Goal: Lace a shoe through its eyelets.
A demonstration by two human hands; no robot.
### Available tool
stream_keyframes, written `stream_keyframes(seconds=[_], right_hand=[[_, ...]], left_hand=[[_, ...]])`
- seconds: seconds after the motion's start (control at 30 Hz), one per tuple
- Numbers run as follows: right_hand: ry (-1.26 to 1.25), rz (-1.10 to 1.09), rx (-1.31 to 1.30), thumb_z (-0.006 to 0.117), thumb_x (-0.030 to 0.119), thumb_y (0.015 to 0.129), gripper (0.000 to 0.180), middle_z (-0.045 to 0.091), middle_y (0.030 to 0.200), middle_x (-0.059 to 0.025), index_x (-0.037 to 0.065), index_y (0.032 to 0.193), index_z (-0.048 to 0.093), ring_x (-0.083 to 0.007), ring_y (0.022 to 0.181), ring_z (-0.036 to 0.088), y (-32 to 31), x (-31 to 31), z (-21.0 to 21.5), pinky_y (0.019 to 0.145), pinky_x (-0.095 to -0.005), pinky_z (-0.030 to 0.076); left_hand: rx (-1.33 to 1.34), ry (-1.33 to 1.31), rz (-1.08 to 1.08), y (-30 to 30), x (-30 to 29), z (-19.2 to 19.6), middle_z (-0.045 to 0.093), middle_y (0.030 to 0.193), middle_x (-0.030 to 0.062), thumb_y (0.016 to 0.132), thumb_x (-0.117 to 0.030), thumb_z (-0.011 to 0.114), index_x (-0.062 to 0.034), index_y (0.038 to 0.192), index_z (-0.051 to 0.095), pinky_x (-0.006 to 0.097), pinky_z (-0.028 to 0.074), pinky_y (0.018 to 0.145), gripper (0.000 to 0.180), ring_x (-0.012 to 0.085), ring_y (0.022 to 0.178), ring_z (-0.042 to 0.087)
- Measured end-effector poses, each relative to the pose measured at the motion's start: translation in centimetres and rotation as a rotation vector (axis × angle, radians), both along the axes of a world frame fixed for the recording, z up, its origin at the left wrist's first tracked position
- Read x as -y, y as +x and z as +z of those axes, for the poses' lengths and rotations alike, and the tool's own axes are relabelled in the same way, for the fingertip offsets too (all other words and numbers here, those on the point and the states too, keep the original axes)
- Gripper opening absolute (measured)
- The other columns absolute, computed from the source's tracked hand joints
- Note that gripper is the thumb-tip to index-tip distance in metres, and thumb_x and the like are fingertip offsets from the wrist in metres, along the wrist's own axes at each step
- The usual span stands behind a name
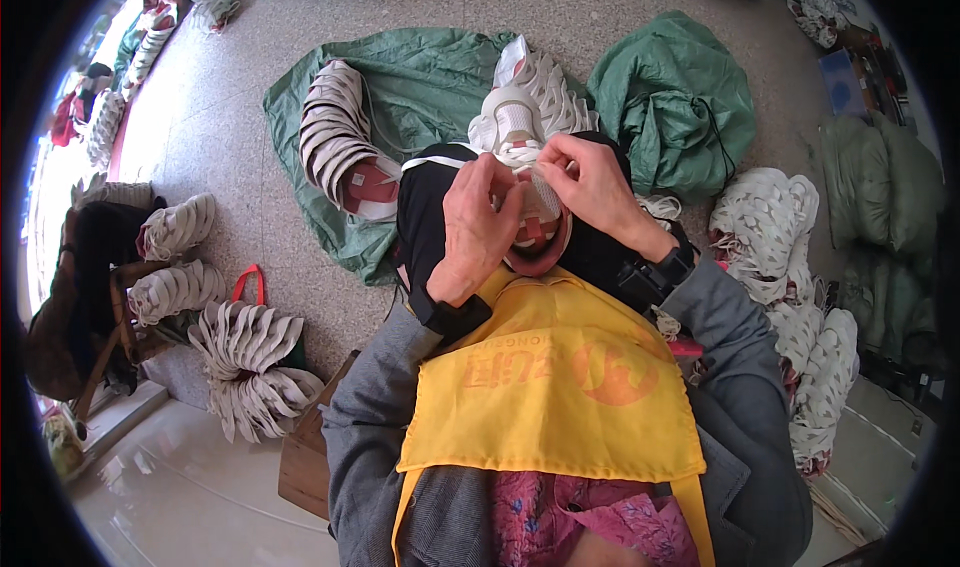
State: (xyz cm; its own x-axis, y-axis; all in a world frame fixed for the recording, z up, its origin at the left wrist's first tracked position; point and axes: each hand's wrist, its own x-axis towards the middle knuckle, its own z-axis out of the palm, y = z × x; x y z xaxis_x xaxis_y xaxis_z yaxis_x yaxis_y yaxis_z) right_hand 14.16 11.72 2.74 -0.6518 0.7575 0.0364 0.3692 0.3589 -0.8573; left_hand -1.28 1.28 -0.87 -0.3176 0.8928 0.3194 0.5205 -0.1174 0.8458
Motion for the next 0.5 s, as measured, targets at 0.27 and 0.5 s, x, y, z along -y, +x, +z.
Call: stream_keyframes(seconds=[0.27,0.5], right_hand=[[-0.342,-0.031,0.073,0.064,0.013,0.091,0.017,0.069,0.072,-0.0111,-0.004,0.091,0.066,-0.0138,0.069,0.068,-1.9,-1.3,1.4,0.063,-0.0315,0.053],[0.028,0.074,-0.102,0.059,0.016,0.101,0.019,0.065,0.081,-0.0007,-0.003,0.097,0.064,-0.0051,0.062,0.055,-1.5,-1.8,-1.2,0.055,-0.0230,0.046]], left_hand=[[0.432,-0.097,-0.118,1.1,-1.0,0.9,0.071,0.086,0.0088,0.087,0.001,0.071,-0.0020,0.097,0.054,0.026,0.050,0.062,0.020,0.0090,0.069,0.062],[0.486,-0.139,-0.145,0.8,-1.5,0.0,0.071,0.088,0.0059,0.091,0.001,0.070,-0.0021,0.097,0.053,0.023,0.052,0.069,0.018,0.0074,0.079,0.065]])
